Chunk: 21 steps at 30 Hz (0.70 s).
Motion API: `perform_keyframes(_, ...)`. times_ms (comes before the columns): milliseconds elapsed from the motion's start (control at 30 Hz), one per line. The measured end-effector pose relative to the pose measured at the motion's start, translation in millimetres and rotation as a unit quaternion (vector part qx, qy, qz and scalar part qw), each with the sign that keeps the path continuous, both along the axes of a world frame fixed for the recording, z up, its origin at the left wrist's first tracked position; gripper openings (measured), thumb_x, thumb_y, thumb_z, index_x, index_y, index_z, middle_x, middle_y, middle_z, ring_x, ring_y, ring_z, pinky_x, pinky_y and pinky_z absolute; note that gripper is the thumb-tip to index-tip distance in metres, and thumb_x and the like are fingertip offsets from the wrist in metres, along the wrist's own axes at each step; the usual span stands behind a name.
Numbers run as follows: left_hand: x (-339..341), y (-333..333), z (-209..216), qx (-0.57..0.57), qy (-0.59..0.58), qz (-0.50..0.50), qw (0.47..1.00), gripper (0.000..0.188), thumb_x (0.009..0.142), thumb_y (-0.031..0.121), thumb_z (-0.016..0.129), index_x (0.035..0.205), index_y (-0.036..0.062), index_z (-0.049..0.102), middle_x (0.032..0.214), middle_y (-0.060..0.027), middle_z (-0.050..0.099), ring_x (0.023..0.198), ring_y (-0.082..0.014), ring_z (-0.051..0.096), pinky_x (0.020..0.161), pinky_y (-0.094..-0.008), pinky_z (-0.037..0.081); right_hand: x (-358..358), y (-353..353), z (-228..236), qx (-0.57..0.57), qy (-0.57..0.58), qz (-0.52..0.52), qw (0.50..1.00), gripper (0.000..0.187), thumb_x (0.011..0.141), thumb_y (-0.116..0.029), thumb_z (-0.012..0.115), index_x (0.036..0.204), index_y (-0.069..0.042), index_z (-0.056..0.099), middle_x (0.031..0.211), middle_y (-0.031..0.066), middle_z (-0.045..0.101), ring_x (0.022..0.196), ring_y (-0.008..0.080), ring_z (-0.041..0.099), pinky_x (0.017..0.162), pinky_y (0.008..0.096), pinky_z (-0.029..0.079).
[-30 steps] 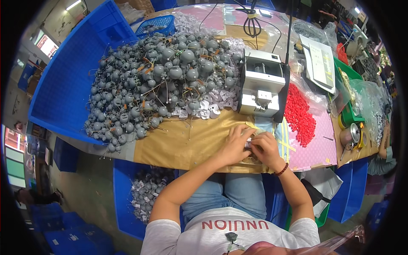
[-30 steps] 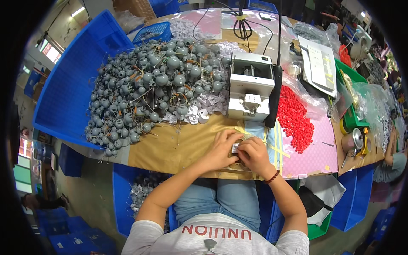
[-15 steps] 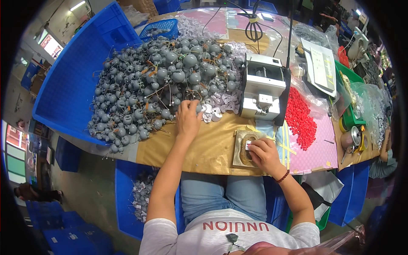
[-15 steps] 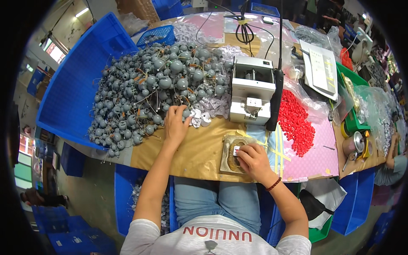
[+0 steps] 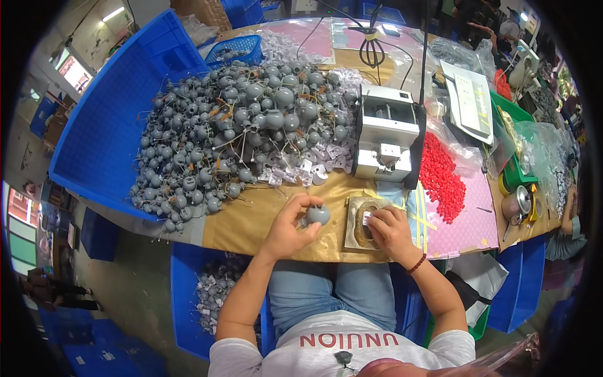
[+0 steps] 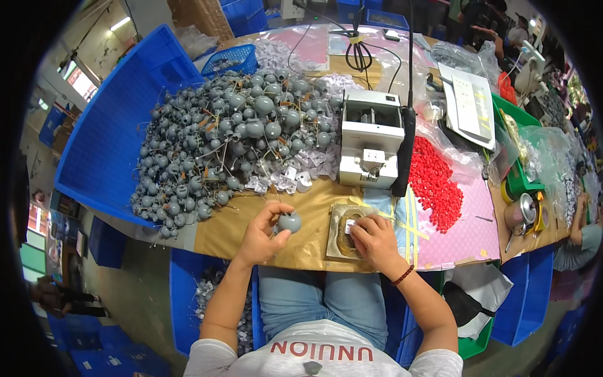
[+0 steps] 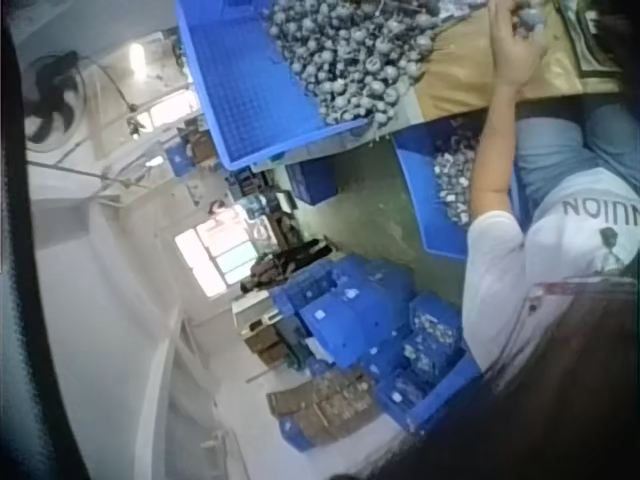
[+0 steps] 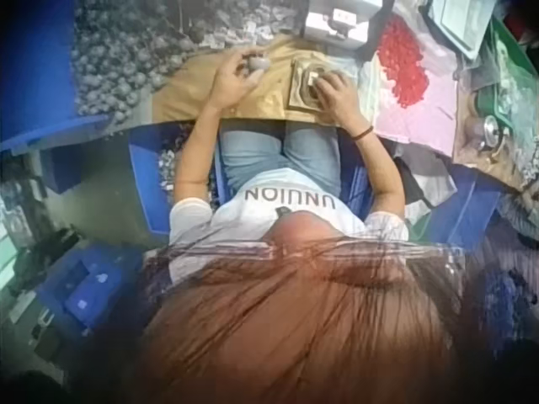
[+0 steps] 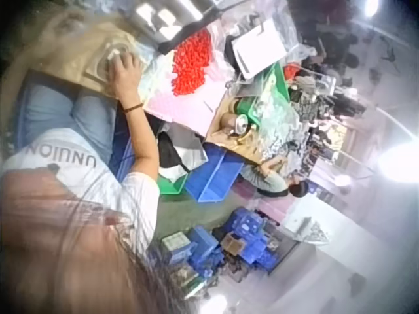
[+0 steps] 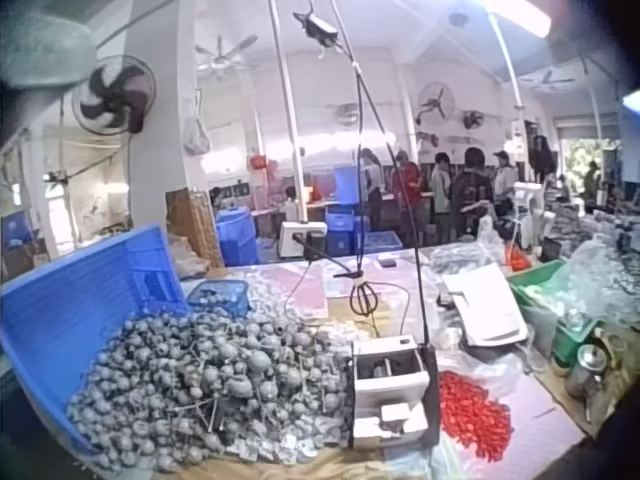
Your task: Assemble small toy components using a base jig and an electric screwdriver.
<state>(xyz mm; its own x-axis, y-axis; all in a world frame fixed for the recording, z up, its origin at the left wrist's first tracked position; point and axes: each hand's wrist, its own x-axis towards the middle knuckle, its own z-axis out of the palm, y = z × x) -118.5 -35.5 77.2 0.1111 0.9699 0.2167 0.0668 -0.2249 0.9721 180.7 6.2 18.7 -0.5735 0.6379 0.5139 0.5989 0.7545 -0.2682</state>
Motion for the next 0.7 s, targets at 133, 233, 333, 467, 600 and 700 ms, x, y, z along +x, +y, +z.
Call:
perform_keyframes(133,-28.7,8.4,-35.8,-0.074,-0.118,0.008,0.990,0.044,0.091,0.003,0.068,0.134,0.0050,0.058,0.123,-0.0048,0.060,0.108,-0.0121,0.060,0.090,-0.0282,0.053,1.8,0.9,-8.5,-0.021,0.034,-0.007,0.999,0.024,0.081,-0.009,0.077,0.103,-0.008,0.067,0.107,0.0056,0.067,0.103,0.0285,0.061,0.088,0.0417,0.047)
perform_keyframes(233,-58.7,35.9,-39.0,-0.115,-0.124,0.139,0.976,0.042,0.095,0.003,0.065,0.137,0.0040,0.057,0.124,-0.0054,0.061,0.106,-0.0107,0.060,0.087,-0.0265,0.053,-0.2,0.4,-8.5,-0.031,0.045,-0.008,0.998,0.025,0.080,-0.008,0.078,0.102,-0.008,0.066,0.108,0.0066,0.067,0.103,0.0297,0.061,0.089,0.0422,0.047)
perform_keyframes(333,-59.2,38.4,-20.6,-0.115,-0.084,0.142,0.980,0.043,0.095,0.003,0.064,0.137,0.0033,0.057,0.123,-0.0053,0.062,0.107,-0.0110,0.060,0.088,-0.0270,0.052,0.6,-1.2,-8.5,-0.031,0.047,-0.009,0.998,0.026,0.080,-0.007,0.078,0.103,-0.008,0.066,0.109,0.0069,0.067,0.103,0.0304,0.061,0.090,0.0427,0.047)
perform_keyframes(467,-29.9,5.4,9.4,-0.064,-0.072,0.020,0.995,0.047,0.093,0.005,0.064,0.139,0.0015,0.056,0.128,-0.0059,0.061,0.114,-0.0137,0.059,0.098,-0.0303,0.050,2.7,-2.6,-4.0,-0.057,0.065,-0.015,0.996,0.032,0.081,-0.007,0.078,0.110,-0.006,0.065,0.112,0.0106,0.066,0.106,0.0333,0.060,0.093,0.0445,0.048)
perform_keyframes(600,1.5,-30.3,24.6,-0.066,-0.136,-0.109,0.983,0.049,0.093,0.006,0.062,0.141,0.0021,0.054,0.135,-0.0067,0.058,0.122,-0.0157,0.057,0.104,-0.0317,0.046,4.8,-7.3,7.1,-0.078,0.130,-0.007,0.988,0.044,0.081,-0.008,0.079,0.122,-0.004,0.063,0.119,0.0159,0.064,0.112,0.0366,0.060,0.099,0.0458,0.048)
perform_keyframes(700,22.3,-44.3,27.0,-0.128,-0.210,-0.193,0.950,0.051,0.096,0.014,0.062,0.144,-0.0009,0.050,0.139,-0.0112,0.057,0.124,-0.0180,0.057,0.106,-0.0339,0.046,-3.9,-16.2,51.7,-0.093,0.201,0.052,0.974,0.051,0.080,-0.010,0.080,0.127,-0.003,0.061,0.122,0.0186,0.063,0.116,0.0370,0.060,0.102,0.0459,0.048)
